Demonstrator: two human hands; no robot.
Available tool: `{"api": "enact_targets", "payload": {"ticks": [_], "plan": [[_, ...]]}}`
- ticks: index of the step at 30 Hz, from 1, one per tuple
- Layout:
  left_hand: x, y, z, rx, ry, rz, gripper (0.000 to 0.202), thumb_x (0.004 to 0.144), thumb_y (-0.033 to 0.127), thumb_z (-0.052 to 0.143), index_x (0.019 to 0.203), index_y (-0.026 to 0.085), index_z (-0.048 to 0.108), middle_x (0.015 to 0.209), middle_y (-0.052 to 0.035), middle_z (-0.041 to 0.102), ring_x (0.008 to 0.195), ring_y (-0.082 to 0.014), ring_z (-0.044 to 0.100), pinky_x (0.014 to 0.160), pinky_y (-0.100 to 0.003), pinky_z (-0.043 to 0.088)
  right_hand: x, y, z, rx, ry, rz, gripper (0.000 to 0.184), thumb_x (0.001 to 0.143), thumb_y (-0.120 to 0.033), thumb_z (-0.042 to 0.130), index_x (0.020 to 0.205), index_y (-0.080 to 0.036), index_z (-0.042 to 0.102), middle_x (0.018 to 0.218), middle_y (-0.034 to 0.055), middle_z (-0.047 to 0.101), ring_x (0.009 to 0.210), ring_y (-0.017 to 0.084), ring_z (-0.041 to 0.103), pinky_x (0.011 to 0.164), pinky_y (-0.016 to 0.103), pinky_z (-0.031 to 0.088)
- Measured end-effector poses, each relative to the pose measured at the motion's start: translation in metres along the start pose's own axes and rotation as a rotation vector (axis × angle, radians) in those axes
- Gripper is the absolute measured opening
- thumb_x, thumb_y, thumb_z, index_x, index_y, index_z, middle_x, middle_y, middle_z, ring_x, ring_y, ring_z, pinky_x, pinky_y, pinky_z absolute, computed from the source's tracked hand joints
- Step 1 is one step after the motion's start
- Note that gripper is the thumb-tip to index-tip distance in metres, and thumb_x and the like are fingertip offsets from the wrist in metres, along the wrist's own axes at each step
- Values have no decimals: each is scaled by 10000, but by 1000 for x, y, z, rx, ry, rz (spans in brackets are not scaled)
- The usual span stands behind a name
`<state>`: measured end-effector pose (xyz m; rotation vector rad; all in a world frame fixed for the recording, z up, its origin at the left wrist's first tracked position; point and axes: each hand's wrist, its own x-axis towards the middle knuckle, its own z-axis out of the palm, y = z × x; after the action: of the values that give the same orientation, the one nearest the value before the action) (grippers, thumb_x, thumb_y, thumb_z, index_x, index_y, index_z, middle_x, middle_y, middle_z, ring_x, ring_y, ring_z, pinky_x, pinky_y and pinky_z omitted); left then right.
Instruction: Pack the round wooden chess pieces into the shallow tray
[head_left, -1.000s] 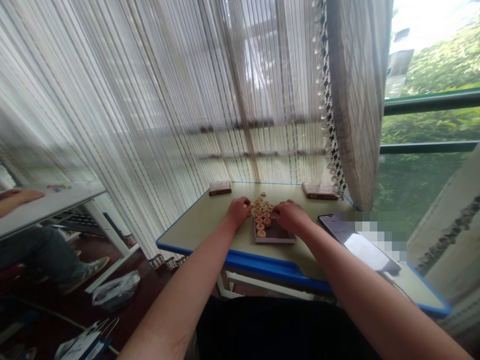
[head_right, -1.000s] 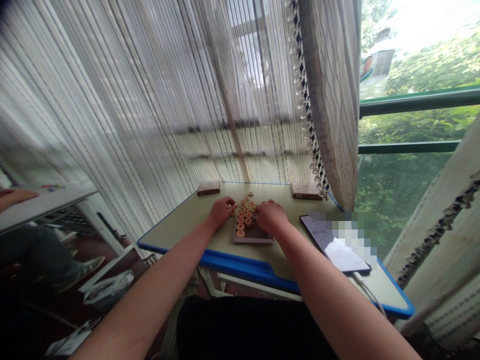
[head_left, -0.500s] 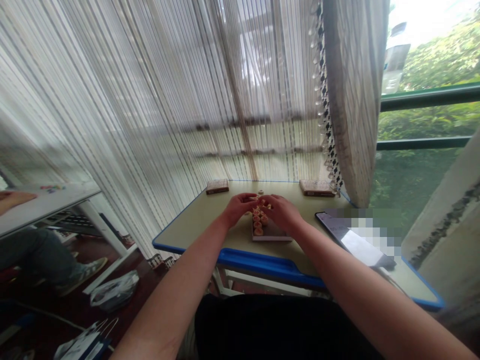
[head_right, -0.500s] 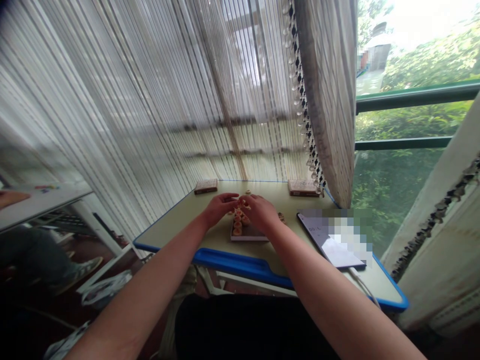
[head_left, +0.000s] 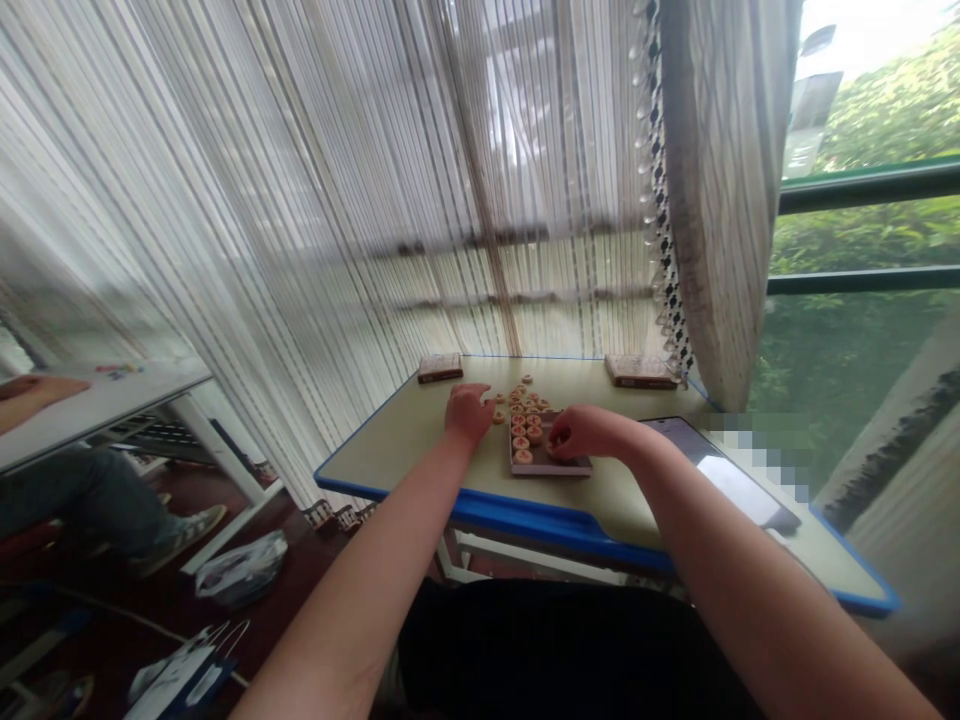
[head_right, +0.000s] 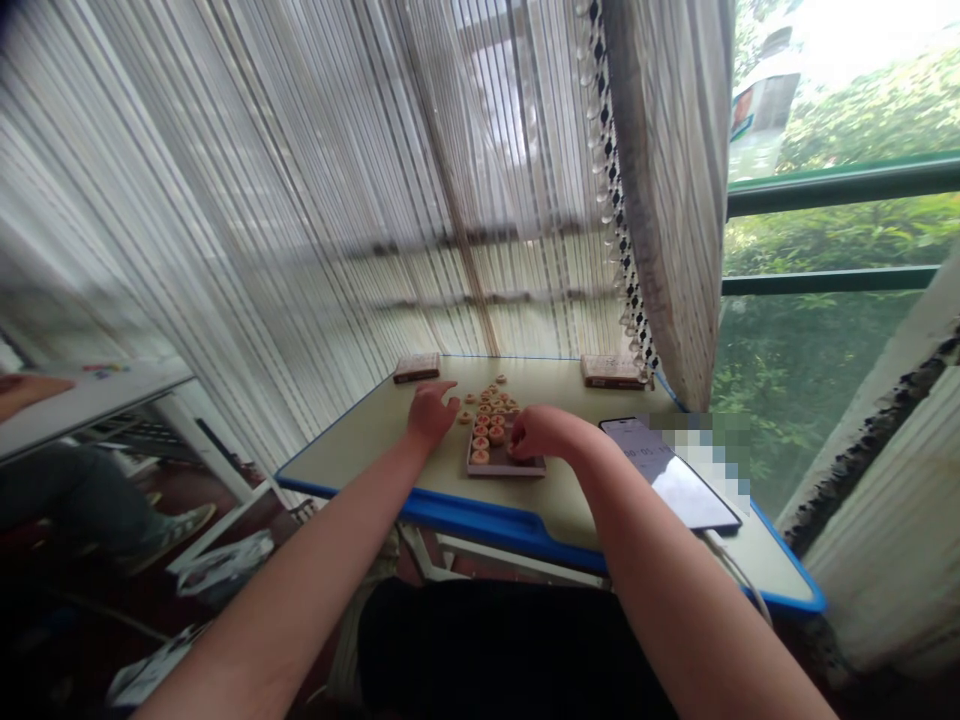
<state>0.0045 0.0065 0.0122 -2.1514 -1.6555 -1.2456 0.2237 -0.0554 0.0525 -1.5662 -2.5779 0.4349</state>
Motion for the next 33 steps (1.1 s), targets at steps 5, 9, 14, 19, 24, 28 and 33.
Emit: {"api": "enact_targets", "payload": {"ticks": [5,9,14,19,24,28,33], "plan": [[-1,-4,5,36,-58,-5,340,706,175,504,1012,126,644,1023,-78,654,1008,-195,530,950,-323,372,0,1,3,62,8,-23,273,639,-413,606,787,-210,711,659,-5,646,570,116,510,535,219,348],[0,-3,4,-6,-22,14,332,707,146,485,997,148,646,1015,-53,656,1003,-180,527,965,-312,359,-1,-2,1,68,17,-67,293,653,-438,594,806,-216,709,669,-6,643,569,109,502,534,217,344],[0,-2,3,-67,19,-29,349,711,133,472,1035,158,598,989,-43,656,993,-188,525,937,-312,381,0,-8,3,24,28,-86,278,626,-382,617,846,-233,699,628,-17,605,548,105,475,498,216,317],[0,-2,3,-131,24,-119,433,720,144,481,1153,157,468,924,-43,661,969,-198,542,919,-336,388,0,-9,3,-34,59,-46,296,623,-427,622,818,-217,694,627,-9,595,562,112,469,497,226,307],[1,-3,3,-135,14,-146,394,714,119,465,1105,165,478,901,-48,658,953,-193,557,897,-330,397,-2,-14,1,-27,51,-32,294,623,-409,630,842,-224,695,616,-15,589,547,108,460,491,221,308],[1,-3,4,-130,-35,-138,347,709,90,443,1039,175,512,876,-46,662,908,-179,571,856,-322,412,-2,-18,2,-35,72,-39,271,636,-370,616,849,-225,700,605,-12,590,533,104,448,504,225,308],[1,-6,8,-134,-61,-82,319,689,86,466,987,173,541,847,-36,671,850,-171,582,822,-312,422,-1,-18,4,-58,97,-55,255,631,-364,612,818,-213,696,597,-10,587,521,101,439,486,221,297]]}}
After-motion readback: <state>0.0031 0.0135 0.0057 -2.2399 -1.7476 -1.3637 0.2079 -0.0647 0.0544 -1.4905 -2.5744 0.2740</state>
